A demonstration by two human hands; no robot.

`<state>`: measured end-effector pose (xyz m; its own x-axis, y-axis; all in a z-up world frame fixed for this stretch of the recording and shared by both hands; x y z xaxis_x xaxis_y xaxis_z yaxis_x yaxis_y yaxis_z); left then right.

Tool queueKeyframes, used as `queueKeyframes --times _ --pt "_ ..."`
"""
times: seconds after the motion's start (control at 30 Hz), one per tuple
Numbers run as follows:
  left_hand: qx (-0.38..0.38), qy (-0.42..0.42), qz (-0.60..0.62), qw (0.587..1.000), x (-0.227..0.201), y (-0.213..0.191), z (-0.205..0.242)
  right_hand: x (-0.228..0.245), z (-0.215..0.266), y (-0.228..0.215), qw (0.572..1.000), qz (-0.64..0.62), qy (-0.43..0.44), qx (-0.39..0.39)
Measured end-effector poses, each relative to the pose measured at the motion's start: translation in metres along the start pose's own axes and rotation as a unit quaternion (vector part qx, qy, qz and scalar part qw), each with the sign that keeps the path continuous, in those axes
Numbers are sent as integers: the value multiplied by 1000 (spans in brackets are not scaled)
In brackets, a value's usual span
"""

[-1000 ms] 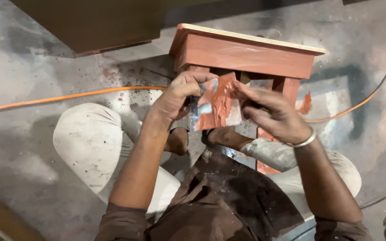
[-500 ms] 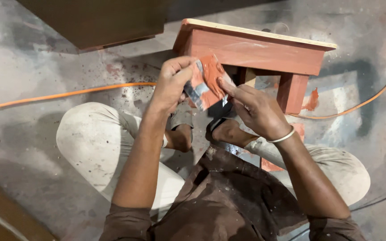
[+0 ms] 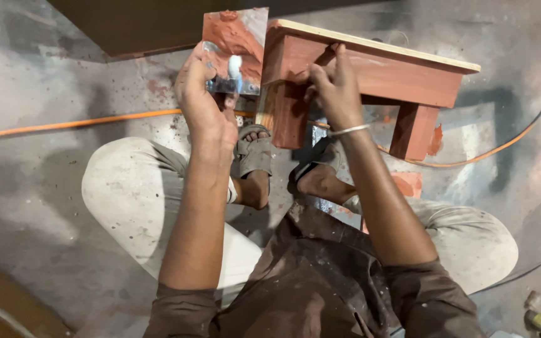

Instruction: The person applies reddish-brown wood filler to a small wooden stool using a putty knife and their fingers. They smooth the filler on the legs and seat, then scrape excess filler back onto a board.

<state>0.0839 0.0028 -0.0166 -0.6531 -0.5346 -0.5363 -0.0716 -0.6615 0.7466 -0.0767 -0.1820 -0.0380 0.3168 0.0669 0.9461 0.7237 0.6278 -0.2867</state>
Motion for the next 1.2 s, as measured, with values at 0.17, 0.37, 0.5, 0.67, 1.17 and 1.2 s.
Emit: queueKeyframes --times 0.17,0.37,0.5,0.67,1.17,1.2 --pt "40 4 34 999 -14 1 2 -11 -30 81 978 171 -116 15" --pt "-38 -2 16 999 -22 -7 -1 18 -3 110 960 238 -74 130" --pt "171 -75 -62 980 -15 -3 1 88 48 41 901 155 -392 107" --pt "314 -273 -66 907 22 6 15 96 82 -27 827 389 -336 226" --pt "166 -138 5 976 13 1 -5 44 3 21 657 677 -296 151" --pt "178 -131 2 975 14 1 -4 42 0 20 656 679 -292 152"
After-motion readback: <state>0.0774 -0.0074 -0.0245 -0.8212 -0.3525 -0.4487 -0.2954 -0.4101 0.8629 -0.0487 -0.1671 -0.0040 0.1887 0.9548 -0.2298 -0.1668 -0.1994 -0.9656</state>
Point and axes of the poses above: each hand's wrist, its own z-axis away from the middle knuckle, its own y-axis out of the palm, x = y × z, the point moved 4 cm from there along -z, towards the middle knuckle, and after that the axes turned 6 degrees about -y, right-handed, at the moved point
